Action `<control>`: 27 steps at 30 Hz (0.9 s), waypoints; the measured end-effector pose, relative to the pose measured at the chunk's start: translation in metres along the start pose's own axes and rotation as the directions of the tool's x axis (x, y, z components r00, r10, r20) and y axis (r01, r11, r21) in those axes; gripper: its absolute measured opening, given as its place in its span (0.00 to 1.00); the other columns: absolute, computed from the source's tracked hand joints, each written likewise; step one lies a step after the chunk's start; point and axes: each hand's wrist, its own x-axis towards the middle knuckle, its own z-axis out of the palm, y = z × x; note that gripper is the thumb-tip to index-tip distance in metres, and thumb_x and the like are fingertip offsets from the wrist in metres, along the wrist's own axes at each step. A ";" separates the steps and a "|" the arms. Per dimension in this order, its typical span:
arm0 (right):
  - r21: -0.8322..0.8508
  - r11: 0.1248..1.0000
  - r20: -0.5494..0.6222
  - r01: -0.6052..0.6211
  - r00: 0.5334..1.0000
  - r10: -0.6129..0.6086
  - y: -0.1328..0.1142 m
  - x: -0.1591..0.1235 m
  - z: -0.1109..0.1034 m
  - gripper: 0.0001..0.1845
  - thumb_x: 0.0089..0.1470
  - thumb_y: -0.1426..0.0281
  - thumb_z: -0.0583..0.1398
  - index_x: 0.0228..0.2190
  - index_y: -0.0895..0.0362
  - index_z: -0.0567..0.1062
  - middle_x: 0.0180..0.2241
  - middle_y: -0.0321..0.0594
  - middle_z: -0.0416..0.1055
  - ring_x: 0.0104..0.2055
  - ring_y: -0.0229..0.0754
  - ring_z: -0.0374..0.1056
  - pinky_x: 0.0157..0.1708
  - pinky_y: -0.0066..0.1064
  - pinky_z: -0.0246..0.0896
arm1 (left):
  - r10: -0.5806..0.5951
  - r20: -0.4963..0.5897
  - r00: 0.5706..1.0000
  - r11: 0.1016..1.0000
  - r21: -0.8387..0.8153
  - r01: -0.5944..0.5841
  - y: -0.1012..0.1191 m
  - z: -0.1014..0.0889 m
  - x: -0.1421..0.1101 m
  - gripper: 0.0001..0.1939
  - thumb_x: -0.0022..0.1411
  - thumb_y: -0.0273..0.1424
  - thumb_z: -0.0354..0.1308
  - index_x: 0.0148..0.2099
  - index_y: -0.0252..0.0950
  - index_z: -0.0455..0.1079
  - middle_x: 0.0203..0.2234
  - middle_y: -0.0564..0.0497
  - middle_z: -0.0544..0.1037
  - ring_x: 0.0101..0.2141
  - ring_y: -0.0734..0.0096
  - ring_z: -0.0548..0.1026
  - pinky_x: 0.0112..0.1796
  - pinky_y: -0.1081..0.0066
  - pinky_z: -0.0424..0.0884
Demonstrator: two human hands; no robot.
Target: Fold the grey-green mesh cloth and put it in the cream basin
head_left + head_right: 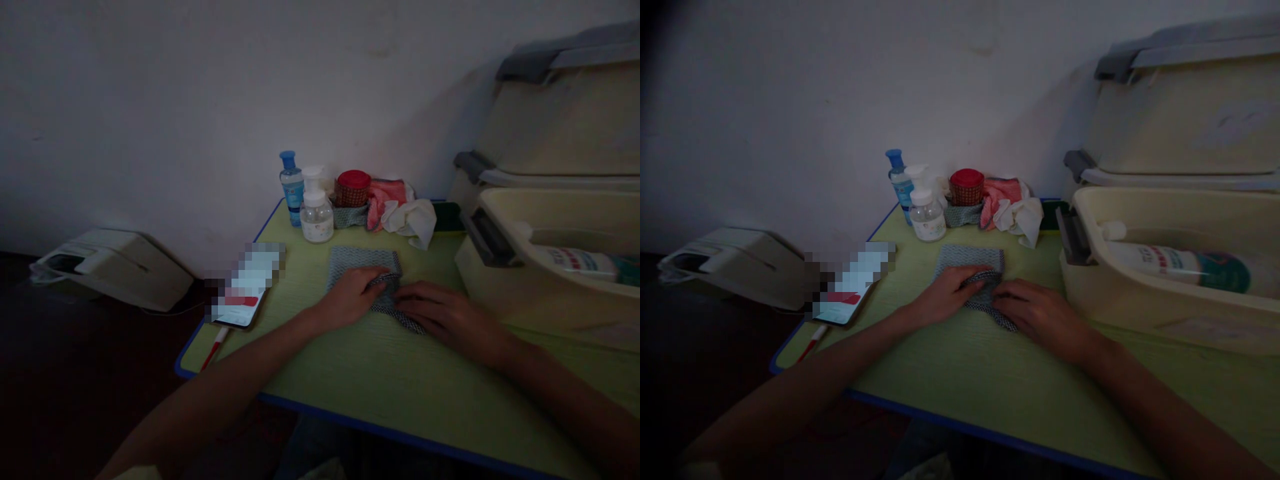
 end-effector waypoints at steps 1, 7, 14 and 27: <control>0.041 0.999 -0.005 -0.017 1.000 0.017 0.000 0.000 0.001 0.15 0.60 0.74 0.49 0.34 0.59 0.76 0.37 0.45 0.73 0.37 0.39 0.71 0.36 0.30 0.70 | 0.000 0.001 1.000 1.000 -0.014 0.000 0.000 0.000 0.000 0.17 0.63 0.27 0.48 0.52 0.28 0.68 0.48 0.43 0.74 0.48 0.65 0.72 0.51 0.65 0.64; 0.272 0.947 0.070 -0.169 0.985 0.155 0.001 0.006 0.003 0.12 0.57 0.75 0.51 0.32 0.57 0.74 0.35 0.43 0.69 0.37 0.37 0.69 0.37 0.29 0.67 | -0.042 0.013 0.999 0.997 -0.072 0.042 -0.002 -0.002 0.002 0.13 0.63 0.28 0.47 0.42 0.30 0.71 0.37 0.46 0.78 0.38 0.66 0.74 0.41 0.68 0.67; 0.315 0.878 0.179 -0.362 0.931 0.319 -0.006 0.017 0.006 0.11 0.59 0.68 0.50 0.27 0.57 0.67 0.30 0.41 0.67 0.33 0.40 0.66 0.35 0.33 0.63 | -0.154 -0.011 0.988 0.979 -0.133 0.151 -0.005 -0.003 0.006 0.13 0.61 0.30 0.48 0.26 0.33 0.65 0.21 0.55 0.68 0.26 0.74 0.65 0.29 0.75 0.61; 0.135 0.931 0.119 -0.338 0.939 0.324 -0.009 0.014 0.014 0.04 0.56 0.72 0.53 0.29 0.56 0.64 0.28 0.38 0.67 0.30 0.39 0.65 0.29 0.29 0.61 | -0.266 -0.027 0.964 0.914 -0.323 0.243 -0.002 -0.007 0.008 0.11 0.58 0.28 0.51 0.24 0.33 0.63 0.20 0.56 0.65 0.25 0.75 0.63 0.28 0.75 0.59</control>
